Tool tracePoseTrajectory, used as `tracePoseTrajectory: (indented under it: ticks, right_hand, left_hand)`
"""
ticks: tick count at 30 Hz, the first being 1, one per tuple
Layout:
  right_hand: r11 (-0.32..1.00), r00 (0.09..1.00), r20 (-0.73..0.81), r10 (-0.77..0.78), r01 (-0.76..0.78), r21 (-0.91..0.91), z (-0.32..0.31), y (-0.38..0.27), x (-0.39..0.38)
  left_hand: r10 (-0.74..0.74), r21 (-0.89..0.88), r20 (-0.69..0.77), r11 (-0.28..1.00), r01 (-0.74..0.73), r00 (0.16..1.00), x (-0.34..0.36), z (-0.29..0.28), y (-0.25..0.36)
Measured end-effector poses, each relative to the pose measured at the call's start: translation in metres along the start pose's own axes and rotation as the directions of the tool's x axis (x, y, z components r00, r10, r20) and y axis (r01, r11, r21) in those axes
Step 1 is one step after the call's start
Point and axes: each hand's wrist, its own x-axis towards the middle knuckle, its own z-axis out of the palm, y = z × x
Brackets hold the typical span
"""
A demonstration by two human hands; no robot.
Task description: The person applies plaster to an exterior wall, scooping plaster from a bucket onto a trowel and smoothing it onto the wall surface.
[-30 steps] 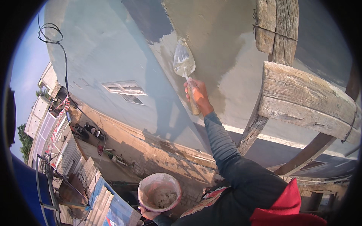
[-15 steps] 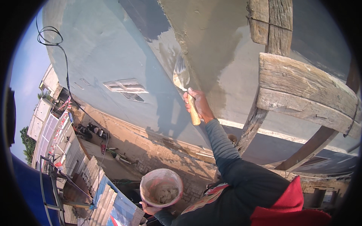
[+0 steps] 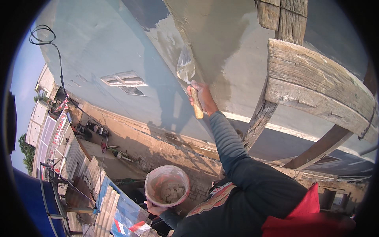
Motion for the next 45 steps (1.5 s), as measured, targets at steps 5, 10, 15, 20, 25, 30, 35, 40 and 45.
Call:
tracePoseTrajectory:
  ticks: [5,10,15,20,25,30,35,40,45]
  right_hand:
    - [0.970,0.987,0.141,0.082,-0.111,0.216,-0.003,0.015,-0.001]
    - [0.949,0.976,0.154,0.153,-0.189,0.254,0.003,0.020,-0.020]
    - [0.952,0.962,-0.086,-0.258,0.238,-0.193,0.009,0.052,-0.040]
    - [0.846,0.884,-0.229,-0.408,0.272,-0.459,0.022,0.056,-0.041]
    - [0.844,0.856,-0.303,-0.419,0.244,-0.478,0.038,0.072,-0.025]
    - [0.891,0.829,-0.361,-0.427,0.317,-0.326,0.062,0.074,-0.010]
    - [0.669,0.712,-0.312,-0.629,0.291,-0.684,0.084,0.094,0.016]
    - [0.689,0.729,-0.350,-0.589,0.225,-0.689,0.126,0.091,0.027]
    - [0.665,0.734,-0.322,-0.598,0.230,-0.710,0.117,0.096,0.026]
  left_hand:
    - [-0.070,-0.085,0.001,0.994,0.070,0.998,-0.009,0.026,0.010]
    - [0.054,0.141,0.033,0.988,-0.058,0.998,0.012,0.006,-0.009]
    - [0.040,0.100,0.107,0.994,-0.051,0.993,0.001,0.023,0.001]
    - [0.039,0.116,0.037,0.992,-0.043,0.999,-0.012,0.030,0.010]
    - [0.102,0.184,0.032,0.977,-0.106,0.994,-0.004,-0.009,-0.008]
    - [-0.089,-0.034,-0.111,0.996,0.085,0.990,-0.008,-0.018,-0.004]
    - [-0.060,0.016,-0.154,0.998,0.064,0.986,-0.018,-0.029,0.002]
    - [-0.051,0.050,-0.124,0.997,0.057,0.991,-0.017,-0.029,0.000]
    - [-0.086,-0.077,-0.135,0.994,0.076,0.987,-0.014,-0.005,0.003]
